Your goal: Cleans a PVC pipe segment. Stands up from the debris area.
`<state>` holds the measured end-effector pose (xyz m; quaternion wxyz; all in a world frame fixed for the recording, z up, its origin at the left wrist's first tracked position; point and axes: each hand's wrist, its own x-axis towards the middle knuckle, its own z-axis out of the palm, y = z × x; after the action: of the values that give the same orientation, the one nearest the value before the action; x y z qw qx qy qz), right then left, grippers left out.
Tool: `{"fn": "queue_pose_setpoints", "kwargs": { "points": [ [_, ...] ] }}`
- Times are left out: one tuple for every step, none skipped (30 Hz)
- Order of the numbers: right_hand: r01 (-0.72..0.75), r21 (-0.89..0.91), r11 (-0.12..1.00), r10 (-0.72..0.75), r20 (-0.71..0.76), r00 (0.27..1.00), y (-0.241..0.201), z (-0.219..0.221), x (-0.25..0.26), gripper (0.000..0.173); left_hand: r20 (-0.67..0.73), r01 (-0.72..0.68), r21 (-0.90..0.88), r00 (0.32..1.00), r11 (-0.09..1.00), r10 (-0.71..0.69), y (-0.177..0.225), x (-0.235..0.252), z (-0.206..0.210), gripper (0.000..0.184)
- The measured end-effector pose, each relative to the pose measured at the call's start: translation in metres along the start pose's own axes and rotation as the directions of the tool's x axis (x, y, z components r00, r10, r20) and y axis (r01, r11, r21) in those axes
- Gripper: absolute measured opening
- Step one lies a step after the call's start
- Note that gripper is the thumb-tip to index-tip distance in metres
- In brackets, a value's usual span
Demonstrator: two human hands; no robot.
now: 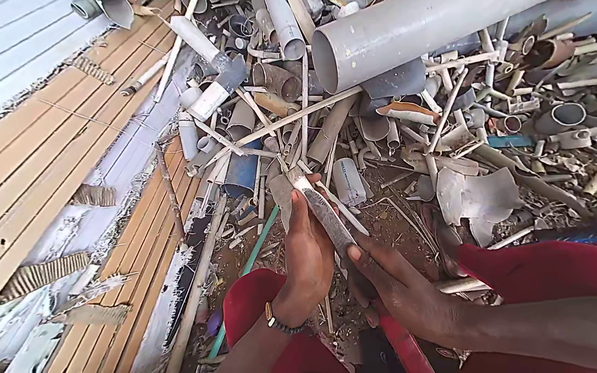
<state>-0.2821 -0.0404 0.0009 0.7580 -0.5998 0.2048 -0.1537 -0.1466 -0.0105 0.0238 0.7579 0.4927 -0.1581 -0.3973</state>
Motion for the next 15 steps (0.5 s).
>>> {"fn": "queue_pose_setpoints", "kwargs": {
  "points": [
    [0.006, 0.005, 1.0, -0.006, -0.011, 1.0, -0.001, 0.0, 0.001, 0.026, -0.012, 0.015, 0.013, 1.0, 1.0, -0.015, 0.0, 0.0, 0.001, 0.044],
    [0.007, 0.009, 1.0, -0.007, -0.024, 1.0, -0.003, 0.001, 0.001, 0.026, -0.019, 0.022, 0.028, 1.0, 0.999, -0.022, 0.0, 0.0, 0.002, 0.043],
    [0.007, 0.002, 1.0, -0.007, -0.035, 0.999, -0.005, 0.0, 0.002, 0.026, -0.021, 0.019, 0.046, 1.0, 0.999, -0.018, 0.0, 0.001, 0.003, 0.044],
    [0.006, -0.004, 1.0, -0.006, -0.039, 0.999, -0.007, -0.001, 0.003, 0.026, -0.016, 0.005, 0.066, 1.0, 0.998, -0.004, 0.0, 0.002, 0.003, 0.043],
    [0.006, -0.007, 1.0, -0.006, -0.041, 0.999, -0.009, -0.002, 0.003, 0.027, -0.016, -0.018, 0.081, 1.0, 0.997, 0.019, -0.001, 0.003, 0.002, 0.044],
    [0.01, -0.007, 1.0, -0.01, -0.044, 0.999, -0.011, -0.002, 0.004, 0.027, -0.023, -0.046, 0.103, 0.999, 0.994, 0.048, -0.002, 0.004, 0.001, 0.044],
    [0.007, -0.002, 1.0, -0.007, -0.045, 0.999, -0.012, -0.003, 0.003, 0.027, -0.032, -0.068, 0.123, 0.997, 0.99, 0.072, -0.004, 0.004, 0.001, 0.044],
    [-0.006, 0.004, 1.0, 0.006, -0.044, 0.999, -0.014, -0.004, 0.003, 0.027, -0.043, -0.082, 0.137, 0.995, 0.987, 0.088, -0.006, 0.004, 0.002, 0.045],
    [-0.024, 0.015, 1.0, 0.025, -0.048, 0.999, -0.017, -0.003, 0.003, 0.027, -0.056, -0.086, 0.152, 0.994, 0.985, 0.095, -0.008, 0.003, 0.003, 0.044],
    [-0.047, 0.029, 0.998, 0.048, -0.055, 0.997, -0.021, -0.003, 0.003, 0.027, -0.075, -0.083, 0.168, 0.992, 0.982, 0.096, -0.009, 0.001, 0.003, 0.043],
    [-0.073, 0.05, 0.996, 0.076, -0.064, 0.995, -0.024, -0.002, 0.003, 0.027, -0.076, -0.07, 0.178, 0.994, 0.982, 0.084, -0.011, -0.001, 0.004, 0.042],
    [-0.1, 0.067, 0.993, 0.105, -0.071, 0.992, -0.029, -0.003, 0.002, 0.027, -0.068, -0.064, 0.19, 0.995, 0.98, 0.078, -0.012, -0.002, 0.006, 0.042],
    [-0.11, 0.067, 0.992, 0.115, -0.079, 0.99, -0.033, -0.004, 0.002, 0.027, -0.06, -0.074, 0.202, 0.994, 0.976, 0.088, -0.014, -0.001, 0.009, 0.041],
    [-0.102, 0.029, 0.994, 0.104, -0.079, 0.991, -0.035, -0.005, 0.002, 0.027, -0.048, -0.092, 0.204, 0.993, 0.975, 0.104, -0.014, 0.0, 0.011, 0.041],
    [-0.071, -0.048, 0.996, 0.067, -0.081, 0.994, -0.036, -0.006, 0.005, 0.027, -0.025, -0.119, 0.202, 0.992, 0.972, 0.127, -0.012, -0.001, 0.01, 0.042]
  ]
}}
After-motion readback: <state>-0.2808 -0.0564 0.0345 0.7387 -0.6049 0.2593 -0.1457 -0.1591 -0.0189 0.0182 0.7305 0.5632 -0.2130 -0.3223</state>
